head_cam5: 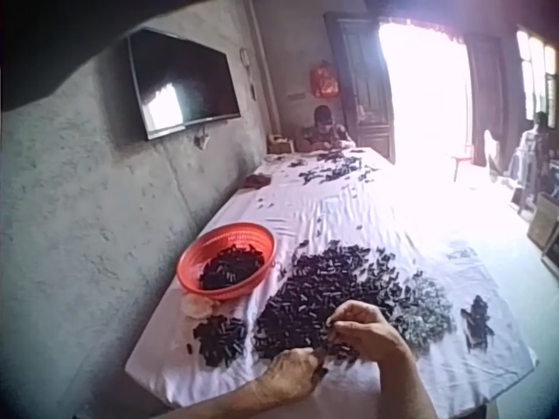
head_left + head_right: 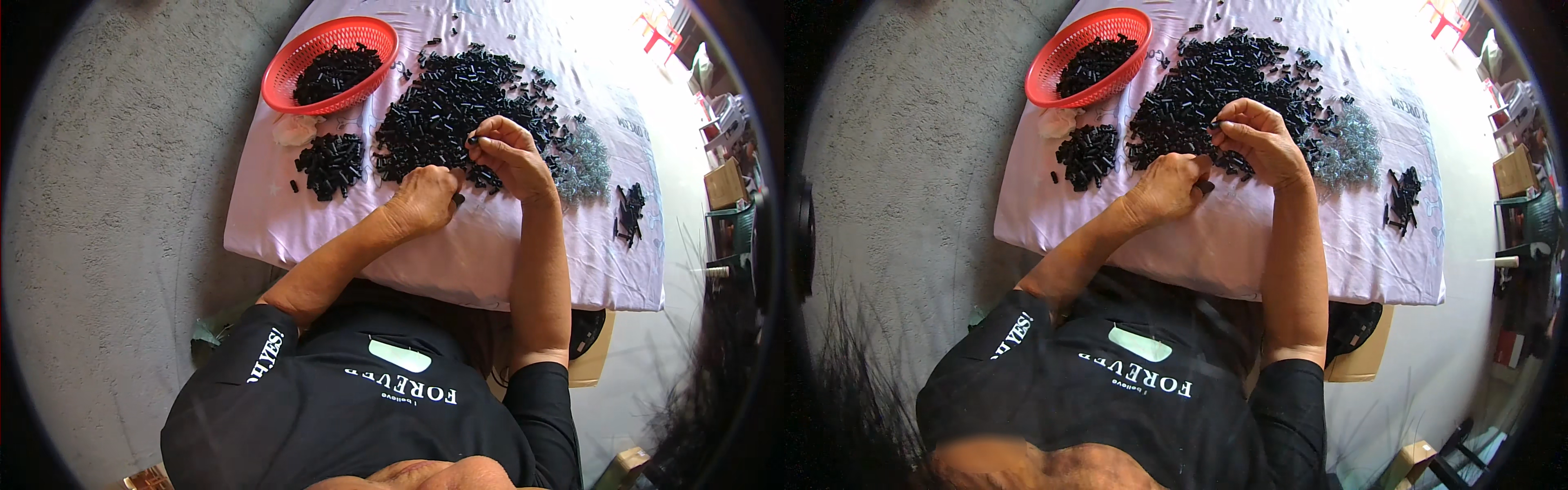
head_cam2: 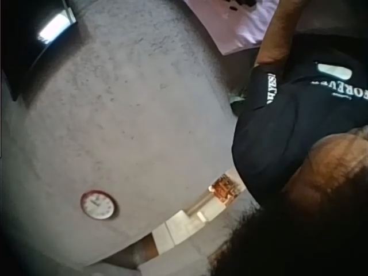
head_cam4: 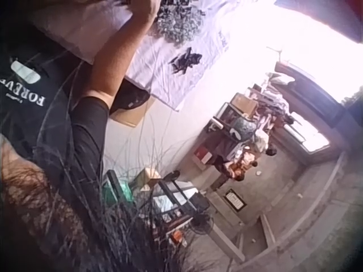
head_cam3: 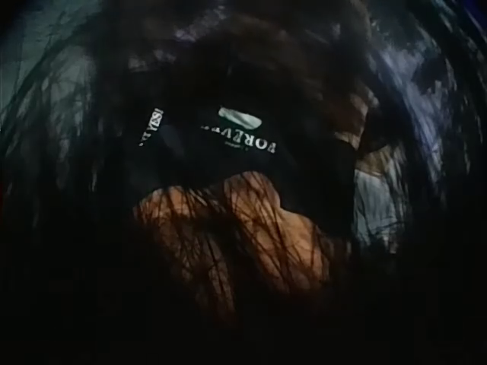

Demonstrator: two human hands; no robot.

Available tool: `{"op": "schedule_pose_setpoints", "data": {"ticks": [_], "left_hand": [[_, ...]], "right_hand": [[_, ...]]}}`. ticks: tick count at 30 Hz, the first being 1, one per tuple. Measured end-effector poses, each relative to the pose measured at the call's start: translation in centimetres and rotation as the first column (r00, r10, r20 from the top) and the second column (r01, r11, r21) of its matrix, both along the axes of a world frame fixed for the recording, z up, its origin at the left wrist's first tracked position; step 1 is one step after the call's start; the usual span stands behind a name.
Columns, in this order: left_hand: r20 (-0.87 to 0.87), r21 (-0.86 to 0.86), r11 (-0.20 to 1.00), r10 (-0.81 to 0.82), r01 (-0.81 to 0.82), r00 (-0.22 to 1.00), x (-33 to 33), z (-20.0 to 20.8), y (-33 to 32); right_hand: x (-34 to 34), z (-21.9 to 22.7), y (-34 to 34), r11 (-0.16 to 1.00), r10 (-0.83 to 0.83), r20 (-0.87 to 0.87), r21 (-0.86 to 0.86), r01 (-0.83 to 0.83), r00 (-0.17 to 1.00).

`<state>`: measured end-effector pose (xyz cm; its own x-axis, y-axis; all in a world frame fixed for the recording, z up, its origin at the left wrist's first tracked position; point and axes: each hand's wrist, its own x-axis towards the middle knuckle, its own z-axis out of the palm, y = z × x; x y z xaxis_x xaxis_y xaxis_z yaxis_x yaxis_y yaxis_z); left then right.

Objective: Manually sorting and inspecting small black plastic components at a workshop table.

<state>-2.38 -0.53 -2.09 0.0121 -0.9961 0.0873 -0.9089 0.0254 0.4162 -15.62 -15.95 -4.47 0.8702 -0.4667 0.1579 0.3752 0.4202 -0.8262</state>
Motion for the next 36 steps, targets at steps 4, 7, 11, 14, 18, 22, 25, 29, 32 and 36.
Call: {"op": "schedule_pose_setpoints", "data": {"ticks": [4,7,11,14,18,22,25,29,32,36], "left_hand": [[-0.035,0.079,0.996,0.031,-0.028,0.999,0.4,0.3,0.4],[-0.077,-0.042,0.998,-0.043,0.039,0.996,0.8,-0.1,1.2],[-0.152,-0.174,0.983,-0.087,0.060,0.984,0.8,-1.0,2.0],[-0.160,-0.207,0.977,-0.087,0.053,0.983,1.0,-1.0,2.3],[-0.338,-0.256,0.965,-0.040,-0.051,0.940,1.0,1.3,2.3],[-0.539,-0.275,0.941,0.019,-0.197,0.842,1.0,2.3,1.9],[-0.543,-0.318,0.920,0.021,-0.229,0.840,0.9,2.9,1.7],[-0.573,-0.319,0.922,-0.005,-0.218,0.820,0.8,3.0,1.6],[-0.599,-0.318,0.922,-0.016,-0.219,0.800,0.6,3.1,1.6],[-0.637,-0.287,0.933,-0.017,-0.217,0.771,0.7,2.8,1.5]], "right_hand": [[-0.1,0.0,0.0,1.000,0.003,0.001,-0.003,-0.003,1.000],[0.0,0.0,0.0,1.000,0.005,-0.016,-0.003,-0.005,1.000],[0.0,0.1,0.1,1.000,0.009,-0.013,-0.014,-0.009,1.000],[0.1,0.3,0.4,1.000,0.007,-0.018,-0.012,-0.007,1.000],[0.0,0.5,0.5,1.000,0.014,-0.024,-0.015,-0.015,1.000],[0.0,0.4,0.6,0.998,0.051,-0.013,-0.039,-0.051,0.999],[0.0,0.8,0.9,0.998,0.054,-0.029,-0.032,-0.055,0.998],[0.2,0.9,1.0,0.997,0.071,-0.014,-0.042,-0.072,0.997],[0.2,0.8,1.0,0.995,0.081,-0.015,-0.049,-0.082,0.997],[0.2,0.9,1.0,0.995,0.083,-0.013,-0.047,-0.084,0.996]]}}
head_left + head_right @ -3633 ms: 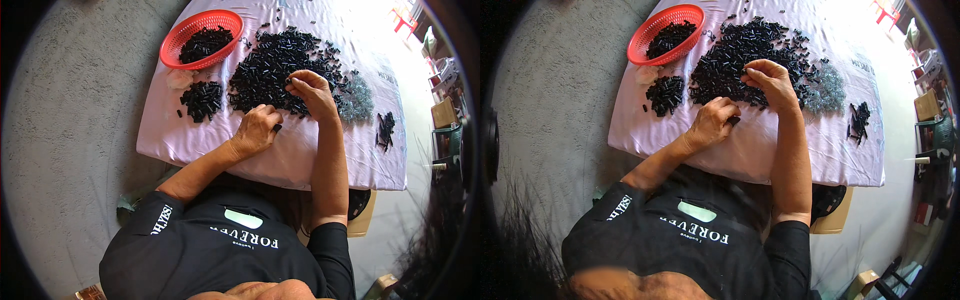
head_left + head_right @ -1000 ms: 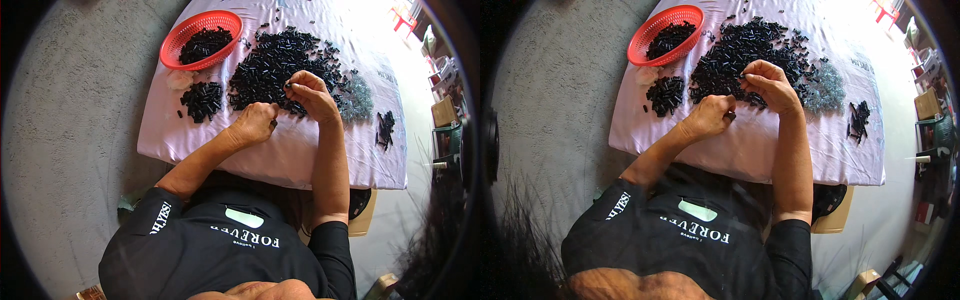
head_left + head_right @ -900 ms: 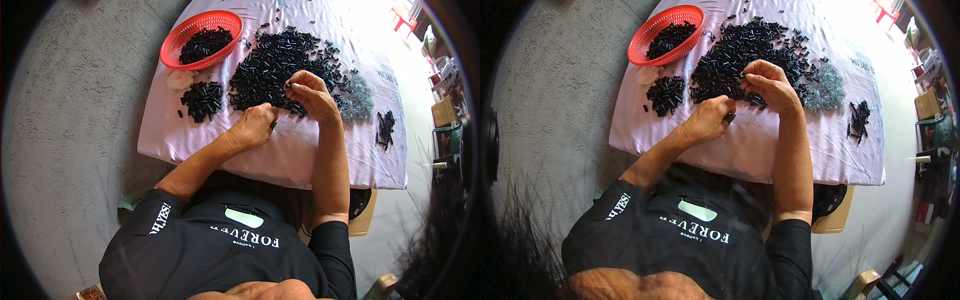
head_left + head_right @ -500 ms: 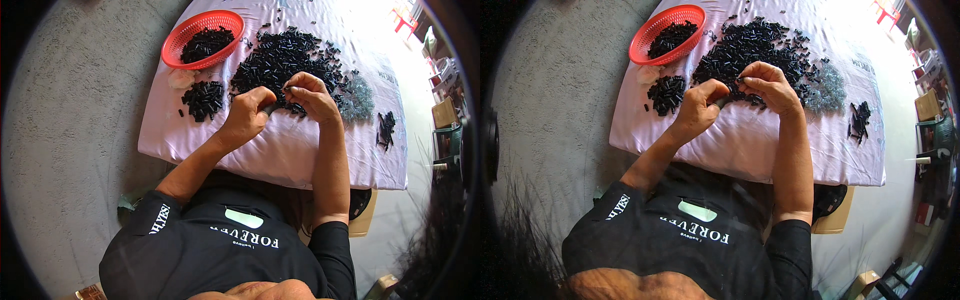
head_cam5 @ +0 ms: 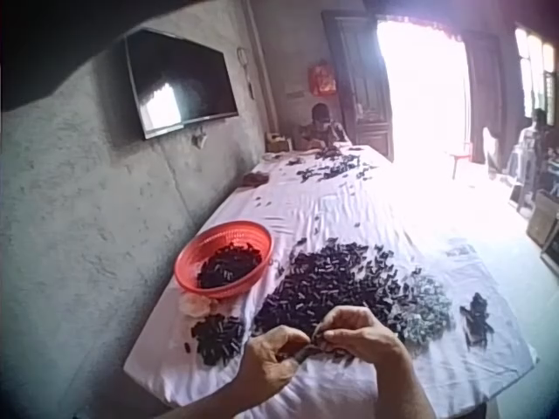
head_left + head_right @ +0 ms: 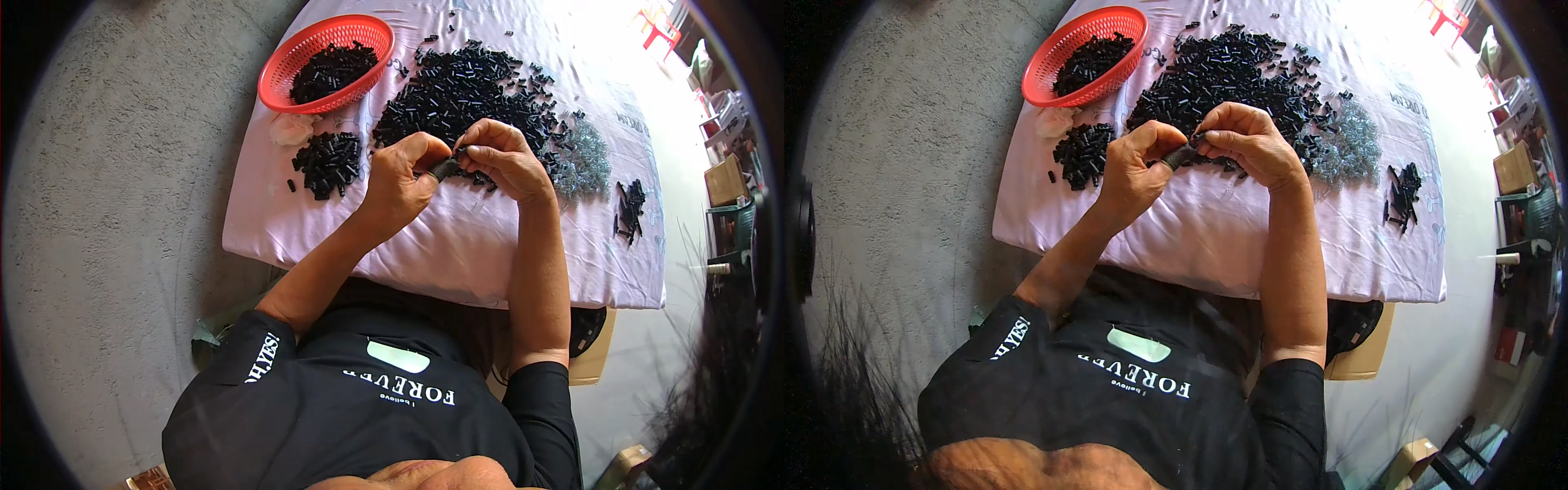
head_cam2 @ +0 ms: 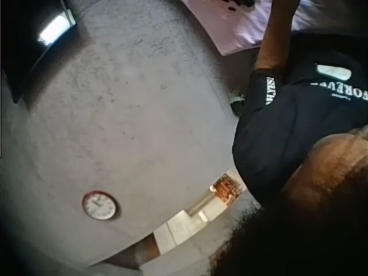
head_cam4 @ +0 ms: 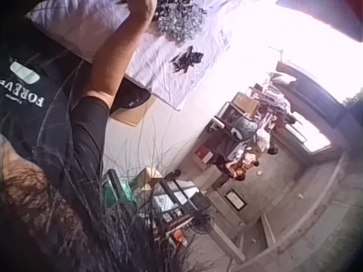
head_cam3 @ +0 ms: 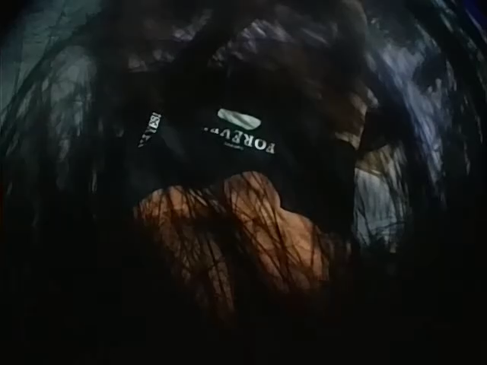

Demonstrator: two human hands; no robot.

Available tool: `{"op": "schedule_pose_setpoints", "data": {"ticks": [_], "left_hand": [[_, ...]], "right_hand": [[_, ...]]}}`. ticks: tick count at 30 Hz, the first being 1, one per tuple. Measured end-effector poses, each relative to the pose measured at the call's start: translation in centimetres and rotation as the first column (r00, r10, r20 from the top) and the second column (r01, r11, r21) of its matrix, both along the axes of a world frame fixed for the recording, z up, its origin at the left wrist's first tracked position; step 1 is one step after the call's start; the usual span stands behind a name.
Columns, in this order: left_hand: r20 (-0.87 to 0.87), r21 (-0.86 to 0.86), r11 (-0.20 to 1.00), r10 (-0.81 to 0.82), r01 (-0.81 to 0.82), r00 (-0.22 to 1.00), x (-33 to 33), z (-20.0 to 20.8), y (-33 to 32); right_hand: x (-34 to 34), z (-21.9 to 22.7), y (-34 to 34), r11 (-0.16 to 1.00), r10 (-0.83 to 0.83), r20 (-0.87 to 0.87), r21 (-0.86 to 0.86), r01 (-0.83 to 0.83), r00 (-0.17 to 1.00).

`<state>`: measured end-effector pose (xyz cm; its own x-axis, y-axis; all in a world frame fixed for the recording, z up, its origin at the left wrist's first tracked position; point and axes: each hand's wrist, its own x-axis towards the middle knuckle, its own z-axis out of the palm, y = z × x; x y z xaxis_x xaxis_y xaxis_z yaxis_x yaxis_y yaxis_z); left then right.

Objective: Manually sorting and inspecting small black plastic components at a workshop table.

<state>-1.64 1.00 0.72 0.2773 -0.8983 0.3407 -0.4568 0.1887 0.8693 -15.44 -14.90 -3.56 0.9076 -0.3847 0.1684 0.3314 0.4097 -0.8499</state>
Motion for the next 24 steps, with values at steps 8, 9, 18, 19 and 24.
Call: {"op": "schedule_pose_setpoints", "data": {"ticks": [8,9,18,19,24], "left_hand": [[-0.215,-0.031,1.000,-0.010,0.003,0.977,0.4,-1.5,-0.4],[-0.244,-0.032,0.999,-0.018,0.011,0.970,0.4,-1.5,-0.4],[-0.337,-0.051,0.999,-0.023,0.006,0.941,-0.1,-1.4,-0.4],[-0.342,-0.073,0.997,-0.020,-0.006,0.940,-0.2,-1.4,-0.5],[-0.424,-0.049,0.998,-0.052,0.035,0.904,0.0,-1.1,-0.5]], "right_hand": [[0.1,0.0,0.1,1.000,0.005,0.007,-0.002,-0.005,1.000],[0.0,0.1,0.2,1.000,0.004,0.012,-0.004,-0.004,1.000],[0.2,0.2,0.3,1.000,-0.003,0.018,-0.003,0.003,1.000],[0.2,0.2,0.3,1.000,-0.002,0.018,-0.009,0.002,1.000],[0.3,0.0,0.4,1.000,-0.006,0.040,-0.010,0.007,0.999]]}}
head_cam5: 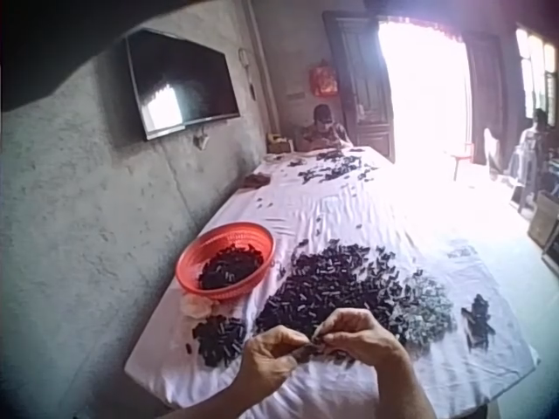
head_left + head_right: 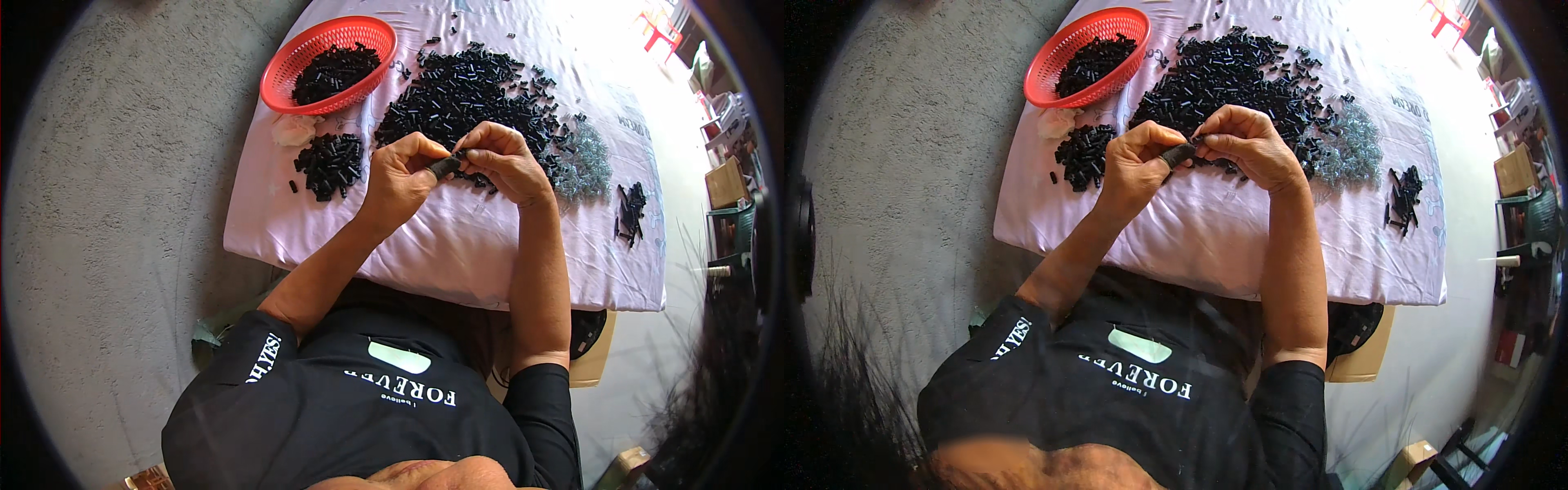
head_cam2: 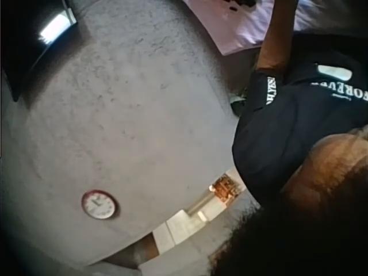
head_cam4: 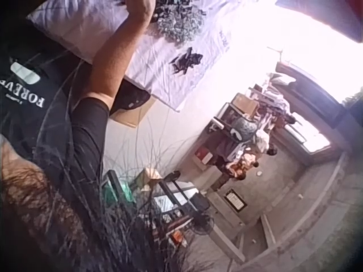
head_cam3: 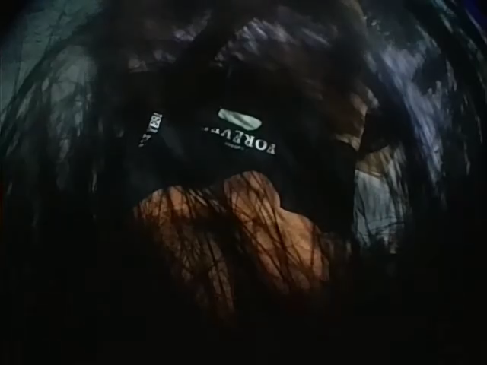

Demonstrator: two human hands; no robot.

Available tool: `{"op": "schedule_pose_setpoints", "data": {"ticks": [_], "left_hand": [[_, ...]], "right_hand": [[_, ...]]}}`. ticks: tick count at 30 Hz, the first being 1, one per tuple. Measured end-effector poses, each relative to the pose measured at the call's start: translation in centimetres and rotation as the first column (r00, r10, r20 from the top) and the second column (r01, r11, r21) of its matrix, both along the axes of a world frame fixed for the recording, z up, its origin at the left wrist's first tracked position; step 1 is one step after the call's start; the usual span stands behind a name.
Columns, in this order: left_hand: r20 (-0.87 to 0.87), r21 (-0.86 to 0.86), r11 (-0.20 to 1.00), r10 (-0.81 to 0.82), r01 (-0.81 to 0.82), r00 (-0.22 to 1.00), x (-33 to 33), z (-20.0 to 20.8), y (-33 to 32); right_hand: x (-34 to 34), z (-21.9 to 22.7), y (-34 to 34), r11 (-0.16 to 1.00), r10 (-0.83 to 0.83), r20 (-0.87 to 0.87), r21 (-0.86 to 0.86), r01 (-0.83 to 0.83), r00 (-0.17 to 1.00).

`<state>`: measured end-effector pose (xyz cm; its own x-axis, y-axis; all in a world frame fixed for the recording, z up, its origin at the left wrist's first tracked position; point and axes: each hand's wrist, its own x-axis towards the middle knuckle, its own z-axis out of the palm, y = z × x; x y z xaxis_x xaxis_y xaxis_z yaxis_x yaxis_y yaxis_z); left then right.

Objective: Manually sorting and inspecting small black plastic components at a workshop table.

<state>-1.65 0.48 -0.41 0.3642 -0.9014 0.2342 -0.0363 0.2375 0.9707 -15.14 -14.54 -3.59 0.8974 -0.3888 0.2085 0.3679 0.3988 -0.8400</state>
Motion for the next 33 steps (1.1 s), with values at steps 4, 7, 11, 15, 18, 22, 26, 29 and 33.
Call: {"op": "schedule_pose_setpoints", "data": {"ticks": [4,7,11,15,18,22,26,29,33], "left_hand": [[-0.030,0.011,1.000,0.008,-0.008,1.000,-0.1,0.2,0.1],[-0.008,0.044,0.998,0.033,-0.033,0.999,0.1,0.1,0.2],[0.003,0.085,0.995,0.046,-0.046,0.999,0.1,0.6,0.3],[-0.007,0.059,0.997,0.053,-0.052,0.999,0.0,0.2,0.2],[-0.009,0.017,1.000,0.026,-0.026,1.000,0.2,0.1,0.1],[0.141,0.022,1.000,0.004,-0.007,0.990,0.5,0.6,0.1],[0.373,0.092,0.993,0.035,-0.075,0.927,1.0,1.0,0.3],[0.541,-0.039,0.999,0.051,-0.036,0.839,1.0,1.9,0.4],[0.583,-0.103,0.994,0.027,0.041,0.812,1.4,1.7,0.3]], "right_hand": [[0.2,-0.1,0.1,1.000,-0.010,0.027,0.005,0.010,1.000],[0.4,-0.1,0.3,0.999,-0.034,0.016,-0.016,0.034,0.999],[0.6,0.0,0.6,0.995,-0.064,0.013,-0.072,0.065,0.998],[0.8,0.0,0.7,0.991,-0.093,-0.020,-0.095,0.091,0.995],[0.8,0.0,0.6,0.998,-0.046,-0.003,-0.052,0.046,0.999],[0.6,0.5,0.8,0.999,0.020,0.054,-0.033,-0.018,0.998],[0.5,0.5,0.9,0.999,0.033,0.039,-0.011,-0.033,0.999],[0.6,0.6,1.1,0.999,0.050,0.047,0.011,-0.051,0.998],[0.6,0.7,1.3,0.998,0.064,0.040,0.006,-0.065,0.997]]}}
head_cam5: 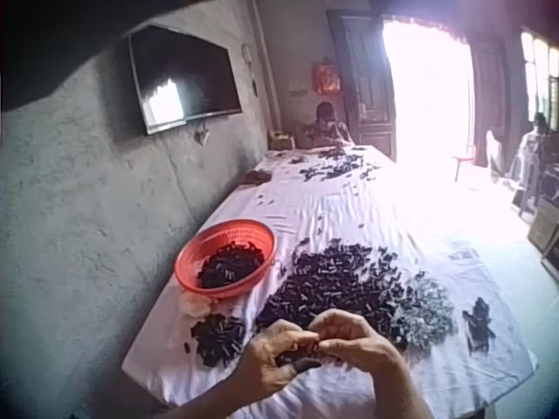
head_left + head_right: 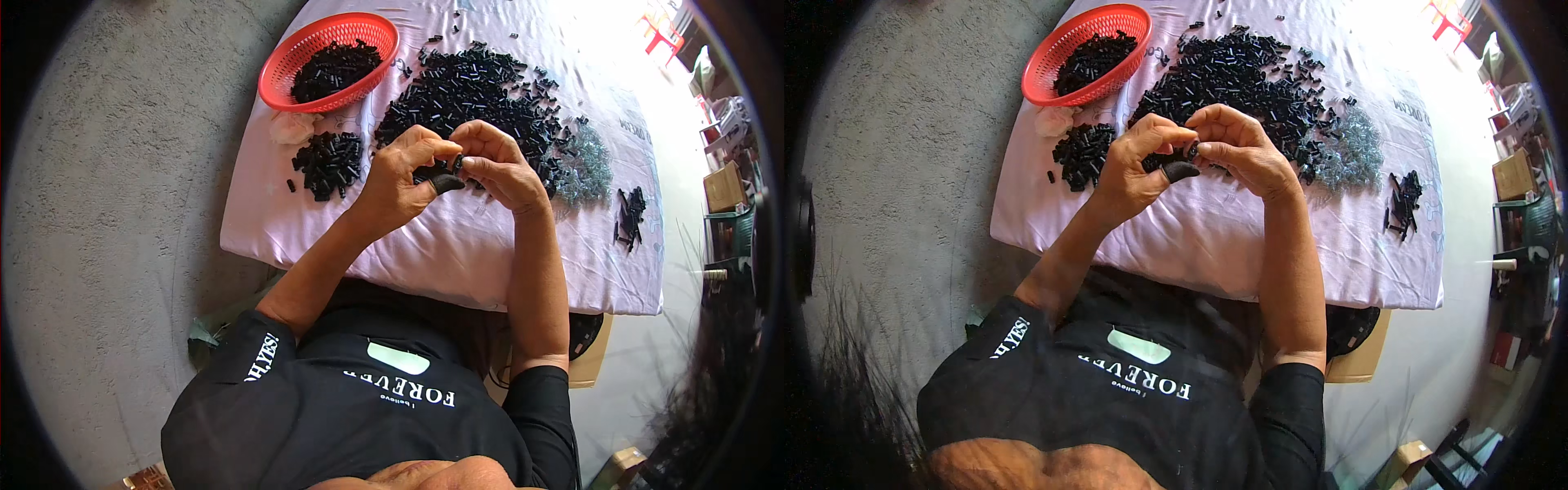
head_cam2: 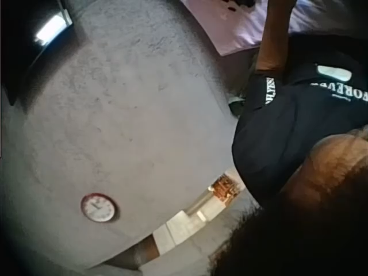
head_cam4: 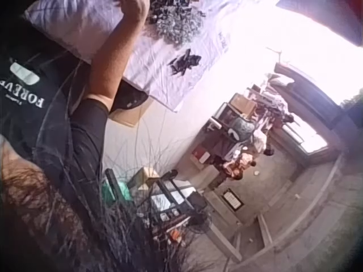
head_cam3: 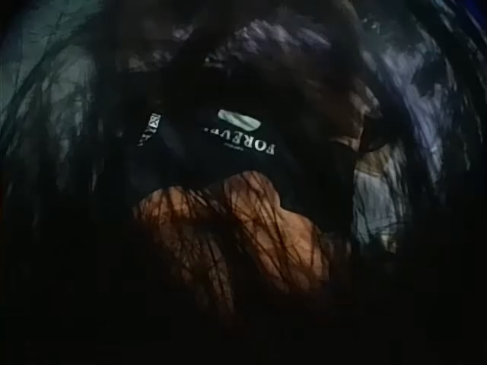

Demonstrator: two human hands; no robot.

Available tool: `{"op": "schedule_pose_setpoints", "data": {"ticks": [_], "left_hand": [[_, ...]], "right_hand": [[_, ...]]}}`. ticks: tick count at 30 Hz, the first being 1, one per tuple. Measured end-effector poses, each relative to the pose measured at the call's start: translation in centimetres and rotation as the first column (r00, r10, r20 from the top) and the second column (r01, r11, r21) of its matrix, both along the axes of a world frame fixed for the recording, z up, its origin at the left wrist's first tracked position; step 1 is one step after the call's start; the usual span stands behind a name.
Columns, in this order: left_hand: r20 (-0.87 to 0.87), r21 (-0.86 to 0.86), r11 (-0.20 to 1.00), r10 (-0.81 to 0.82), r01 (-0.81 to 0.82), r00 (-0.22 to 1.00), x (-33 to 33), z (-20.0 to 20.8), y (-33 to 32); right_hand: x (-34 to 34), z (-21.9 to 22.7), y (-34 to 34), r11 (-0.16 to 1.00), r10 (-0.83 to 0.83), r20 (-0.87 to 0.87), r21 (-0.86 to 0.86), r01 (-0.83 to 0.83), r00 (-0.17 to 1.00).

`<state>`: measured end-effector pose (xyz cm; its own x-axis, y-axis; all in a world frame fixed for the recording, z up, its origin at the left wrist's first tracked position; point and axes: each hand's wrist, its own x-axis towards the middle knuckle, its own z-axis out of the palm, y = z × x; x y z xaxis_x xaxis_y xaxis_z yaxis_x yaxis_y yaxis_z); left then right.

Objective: Manually sorting and inspecting small black plastic components at a workshop table.

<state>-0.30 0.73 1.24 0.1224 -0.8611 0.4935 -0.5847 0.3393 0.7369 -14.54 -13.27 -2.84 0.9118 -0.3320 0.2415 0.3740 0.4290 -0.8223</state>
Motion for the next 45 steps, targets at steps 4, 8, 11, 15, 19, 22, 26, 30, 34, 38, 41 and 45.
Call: {"op": "schedule_pose_setpoints", "data": {"ticks": [4,8,11,15,19,22,26,30,34,38,41,45], "left_hand": [[0.085,-0.004,0.999,-0.033,0.033,0.996,0.1,0.3,0.0],[0.092,-0.001,0.999,-0.052,0.053,0.994,0.1,0.7,0.0],[0.065,0.015,0.997,-0.070,0.070,0.995,-0.1,0.8,0.0],[0.001,0.011,0.994,-0.108,0.108,0.994,-0.1,0.8,0.0],[-0.037,-0.027,0.996,-0.089,0.088,0.995,-0.3,0.5,0.0],[-0.037,-0.036,0.999,-0.029,0.027,0.999,-0.9,0.2,-0.1],[-0.035,-0.052,0.999,-0.009,0.008,0.999,-1.2,0.4,0.0],[-0.023,-0.056,0.998,0.022,-0.024,0.999,-1.6,0.5,0.2],[-0.074,-0.035,0.997,0.059,-0.062,0.995,-2.3,0.6,0.1],[-0.088,-0.013,0.995,0.097,-0.099,0.991,-2.5,0.3,0.1],[-0.092,-0.006,0.994,0.105,-0.106,0.990,-2.4,0.3,0.1],[0.025,-0.018,0.986,0.167,-0.167,0.986,-1.1,0.4,0.5]], "right_hand": [[0.0,0.0,0.1,1.000,0.014,0.011,0.002,-0.014,1.000],[0.1,0.0,0.1,0.999,0.033,0.028,0.007,-0.033,0.999],[0.1,0.0,0.1,0.999,0.043,0.047,0.016,-0.044,0.998],[0.0,-0.4,-0.2,0.997,0.068,0.048,0.020,-0.069,0.997],[0.0,0.0,0.1,0.997,0.075,0.047,0.029,-0.077,0.996],[0.3,-0.3,0.4,0.997,0.061,0.079,0.052,-0.065,0.995],[0.4,-0.3,0.5,0.996,0.059,0.088,0.062,-0.064,0.994],[0.4,0.1,0.7,0.990,0.099,0.120,0.088,-0.110,0.988],[0.2,0.1,0.5,0.990,0.103,0.143,0.085,-0.116,0.984],[0.2,0.4,0.7,0.987,0.111,0.137,0.099,-0.125,0.984],[0.4,0.0,0.5,0.992,0.073,0.105,0.097,-0.084,0.992],[0.4,-0.2,0.1,0.998,0.065,-0.067,-0.004,-0.065,0.996]]}}
